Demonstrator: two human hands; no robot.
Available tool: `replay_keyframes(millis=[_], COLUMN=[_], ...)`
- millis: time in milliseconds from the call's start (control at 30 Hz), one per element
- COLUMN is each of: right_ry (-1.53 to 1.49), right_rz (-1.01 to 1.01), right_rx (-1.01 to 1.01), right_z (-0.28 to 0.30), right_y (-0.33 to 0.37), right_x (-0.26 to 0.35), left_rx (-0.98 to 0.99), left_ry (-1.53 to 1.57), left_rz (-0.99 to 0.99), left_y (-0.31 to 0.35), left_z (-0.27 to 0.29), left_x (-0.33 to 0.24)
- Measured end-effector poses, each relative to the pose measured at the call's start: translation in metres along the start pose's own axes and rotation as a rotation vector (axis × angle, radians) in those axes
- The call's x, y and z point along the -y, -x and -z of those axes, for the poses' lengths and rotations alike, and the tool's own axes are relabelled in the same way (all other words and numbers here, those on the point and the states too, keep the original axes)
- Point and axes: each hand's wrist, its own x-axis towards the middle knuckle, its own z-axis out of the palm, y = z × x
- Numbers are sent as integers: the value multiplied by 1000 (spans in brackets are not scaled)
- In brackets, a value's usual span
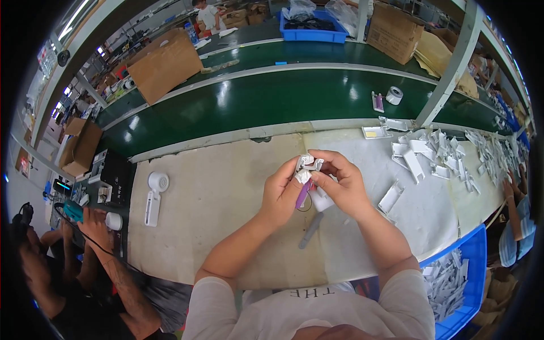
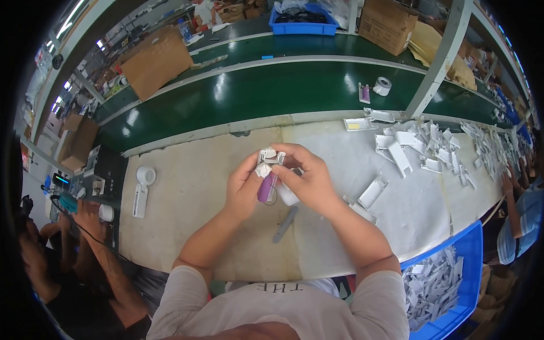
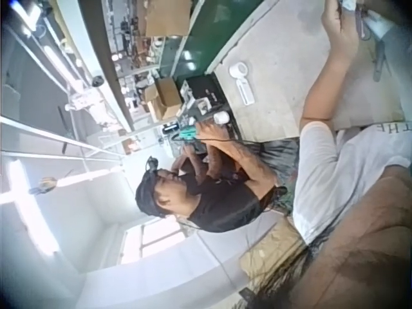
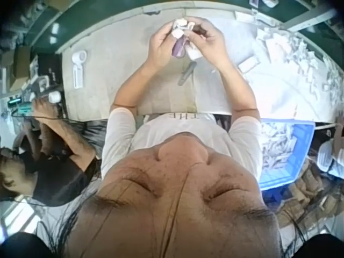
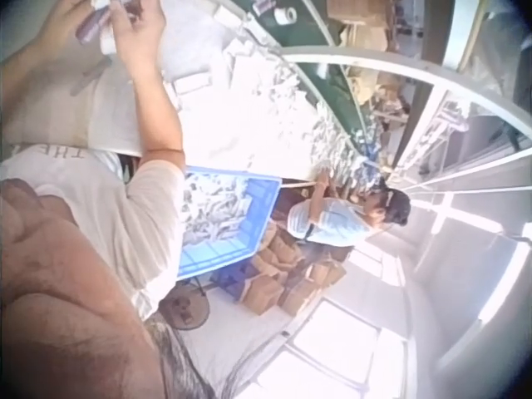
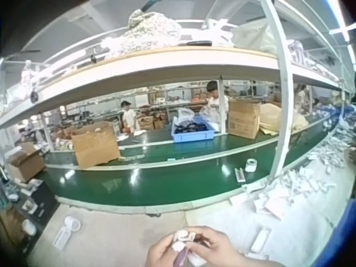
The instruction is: The person assembles portable fans by hand, fitting plastic components, rechargeable batteries, and circuit boards together to form the fan housing.
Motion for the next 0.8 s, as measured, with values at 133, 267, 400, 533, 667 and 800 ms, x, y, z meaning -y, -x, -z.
replay_keyframes(millis=[133, 267, 400, 533, 667, 800], right_ry=[186, -13, 284, 795, 1084, 1093], right_rz=[222, 13, -23, 350, 767, 745], right_rx=[59, 199, 7, -193, -137, -123], right_z=[16, 17, -3, 23, 39, 39], right_y=[-14, -11, -10, -16, -20, -24], right_x=[-15, -21, -35, -12, -1, -3], left_rx=[-106, -258, -178, -243, -81, 19], left_ry=[352, 484, 558, 350, 160, 206], left_rz=[161, 210, 271, 365, 555, 522], left_y=[-9, -17, -16, -19, -18, -17], left_z=[-1, 15, 20, 30, 21, 23], left_x=[-6, -19, -18, -10, -3, 11])
